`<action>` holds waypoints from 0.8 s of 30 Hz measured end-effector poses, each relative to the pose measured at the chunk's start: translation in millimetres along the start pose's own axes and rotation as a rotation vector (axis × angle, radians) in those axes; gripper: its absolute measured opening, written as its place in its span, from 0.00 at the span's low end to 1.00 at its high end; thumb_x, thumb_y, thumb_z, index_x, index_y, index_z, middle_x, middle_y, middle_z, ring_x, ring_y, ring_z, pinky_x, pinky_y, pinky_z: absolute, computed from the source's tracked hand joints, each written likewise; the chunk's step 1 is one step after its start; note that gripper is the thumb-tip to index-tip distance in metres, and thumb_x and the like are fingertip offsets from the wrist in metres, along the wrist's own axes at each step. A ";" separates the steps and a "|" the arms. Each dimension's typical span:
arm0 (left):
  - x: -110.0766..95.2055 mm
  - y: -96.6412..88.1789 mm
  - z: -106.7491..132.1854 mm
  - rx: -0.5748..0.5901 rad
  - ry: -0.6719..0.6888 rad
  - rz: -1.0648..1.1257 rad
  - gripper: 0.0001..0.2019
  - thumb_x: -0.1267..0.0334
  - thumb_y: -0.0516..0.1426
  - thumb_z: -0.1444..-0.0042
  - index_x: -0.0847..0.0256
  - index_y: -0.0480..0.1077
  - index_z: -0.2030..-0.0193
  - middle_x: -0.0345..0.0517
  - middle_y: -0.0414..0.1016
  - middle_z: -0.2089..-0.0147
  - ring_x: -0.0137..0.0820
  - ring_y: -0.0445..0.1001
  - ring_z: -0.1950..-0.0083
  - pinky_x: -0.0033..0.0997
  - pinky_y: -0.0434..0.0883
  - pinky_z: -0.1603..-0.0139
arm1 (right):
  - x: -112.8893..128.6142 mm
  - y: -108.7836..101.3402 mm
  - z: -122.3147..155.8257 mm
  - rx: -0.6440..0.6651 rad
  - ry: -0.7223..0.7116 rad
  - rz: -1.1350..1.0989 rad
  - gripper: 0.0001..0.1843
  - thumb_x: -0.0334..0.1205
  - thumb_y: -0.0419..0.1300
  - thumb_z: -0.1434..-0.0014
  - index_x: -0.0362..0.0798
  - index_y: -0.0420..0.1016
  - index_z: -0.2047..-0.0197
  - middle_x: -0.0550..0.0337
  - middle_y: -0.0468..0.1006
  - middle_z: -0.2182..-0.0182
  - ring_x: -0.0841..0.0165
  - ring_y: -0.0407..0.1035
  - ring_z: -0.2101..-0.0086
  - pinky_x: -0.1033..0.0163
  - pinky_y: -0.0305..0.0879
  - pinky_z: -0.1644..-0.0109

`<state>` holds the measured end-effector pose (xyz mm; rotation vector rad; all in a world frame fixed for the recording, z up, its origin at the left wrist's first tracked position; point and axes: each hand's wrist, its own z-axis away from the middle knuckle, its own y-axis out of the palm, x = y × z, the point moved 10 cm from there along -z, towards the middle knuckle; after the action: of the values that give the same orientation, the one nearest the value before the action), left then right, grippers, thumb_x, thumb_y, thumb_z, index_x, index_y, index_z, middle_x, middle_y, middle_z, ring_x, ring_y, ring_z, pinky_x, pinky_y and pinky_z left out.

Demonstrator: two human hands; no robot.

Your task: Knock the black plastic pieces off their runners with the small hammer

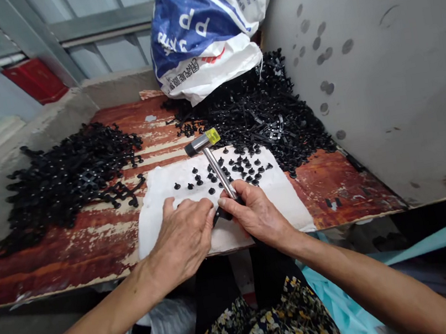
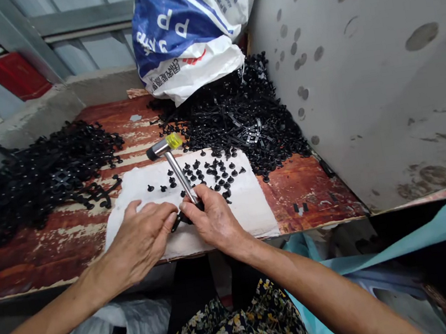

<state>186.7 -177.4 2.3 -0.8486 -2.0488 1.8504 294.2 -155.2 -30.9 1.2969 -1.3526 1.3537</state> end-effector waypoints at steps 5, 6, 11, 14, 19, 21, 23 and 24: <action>27.3 16.5 -14.3 0.138 -0.118 0.053 0.13 0.63 0.44 0.35 0.58 0.66 0.67 0.42 0.71 0.72 0.33 0.69 0.68 0.38 0.63 0.54 | -14.3 -7.9 8.9 -0.009 0.147 -0.098 0.10 0.47 0.56 0.42 0.50 0.66 0.66 0.71 0.61 0.79 0.74 0.57 0.81 0.68 0.57 0.80; 33.8 16.5 -17.7 0.143 -0.131 0.076 0.13 0.63 0.44 0.35 0.58 0.64 0.69 0.41 0.68 0.74 0.32 0.67 0.70 0.35 0.62 0.58 | -18.1 -12.3 12.6 -0.027 0.183 -0.131 0.11 0.49 0.56 0.42 0.50 0.65 0.65 0.71 0.60 0.79 0.75 0.56 0.82 0.69 0.55 0.82; 55.1 15.0 -32.2 0.133 -0.170 0.185 0.14 0.58 0.44 0.38 0.56 0.54 0.75 0.36 0.55 0.79 0.29 0.57 0.76 0.31 0.55 0.68 | -28.7 -30.6 32.6 -0.098 0.222 -0.224 0.14 0.52 0.58 0.43 0.50 0.66 0.62 0.71 0.63 0.78 0.76 0.56 0.84 0.71 0.56 0.87; 59.1 17.1 -36.9 0.128 -0.197 0.203 0.14 0.56 0.43 0.40 0.56 0.52 0.75 0.36 0.53 0.79 0.29 0.55 0.75 0.31 0.54 0.67 | -38.7 -36.0 43.8 -0.123 0.238 -0.262 0.16 0.53 0.59 0.43 0.49 0.66 0.61 0.71 0.64 0.79 0.77 0.55 0.86 0.71 0.55 0.87; 59.5 22.1 -40.2 0.120 -0.232 0.187 0.14 0.54 0.42 0.40 0.55 0.52 0.75 0.35 0.51 0.79 0.29 0.53 0.75 0.32 0.53 0.66 | -54.6 -39.3 55.1 -0.152 0.292 -0.318 0.18 0.55 0.61 0.44 0.49 0.66 0.61 0.70 0.67 0.78 0.78 0.55 0.86 0.72 0.53 0.87; 60.0 24.7 -40.5 0.136 -0.255 0.196 0.14 0.54 0.42 0.41 0.55 0.52 0.75 0.35 0.51 0.79 0.30 0.54 0.75 0.32 0.53 0.66 | -56.2 -39.5 56.0 -0.153 0.297 -0.332 0.19 0.55 0.61 0.45 0.49 0.66 0.61 0.70 0.68 0.77 0.78 0.55 0.86 0.72 0.53 0.87; 60.9 26.7 -40.6 0.156 -0.278 0.203 0.15 0.53 0.41 0.41 0.55 0.52 0.76 0.35 0.51 0.79 0.30 0.54 0.74 0.32 0.53 0.66 | -56.2 -38.9 55.4 -0.144 0.296 -0.333 0.19 0.55 0.61 0.45 0.49 0.66 0.61 0.70 0.67 0.78 0.78 0.55 0.86 0.72 0.53 0.87; 61.6 27.3 -40.6 0.165 -0.289 0.205 0.15 0.52 0.41 0.41 0.55 0.51 0.76 0.36 0.51 0.79 0.30 0.55 0.74 0.32 0.53 0.66 | -56.4 -38.4 55.0 -0.137 0.296 -0.332 0.19 0.55 0.61 0.44 0.49 0.66 0.61 0.71 0.66 0.79 0.78 0.55 0.87 0.72 0.53 0.87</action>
<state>166.7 -108.4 -29.5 -0.8128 -1.9920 2.3384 346.8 -199.0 -85.7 1.1195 -0.9623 1.1482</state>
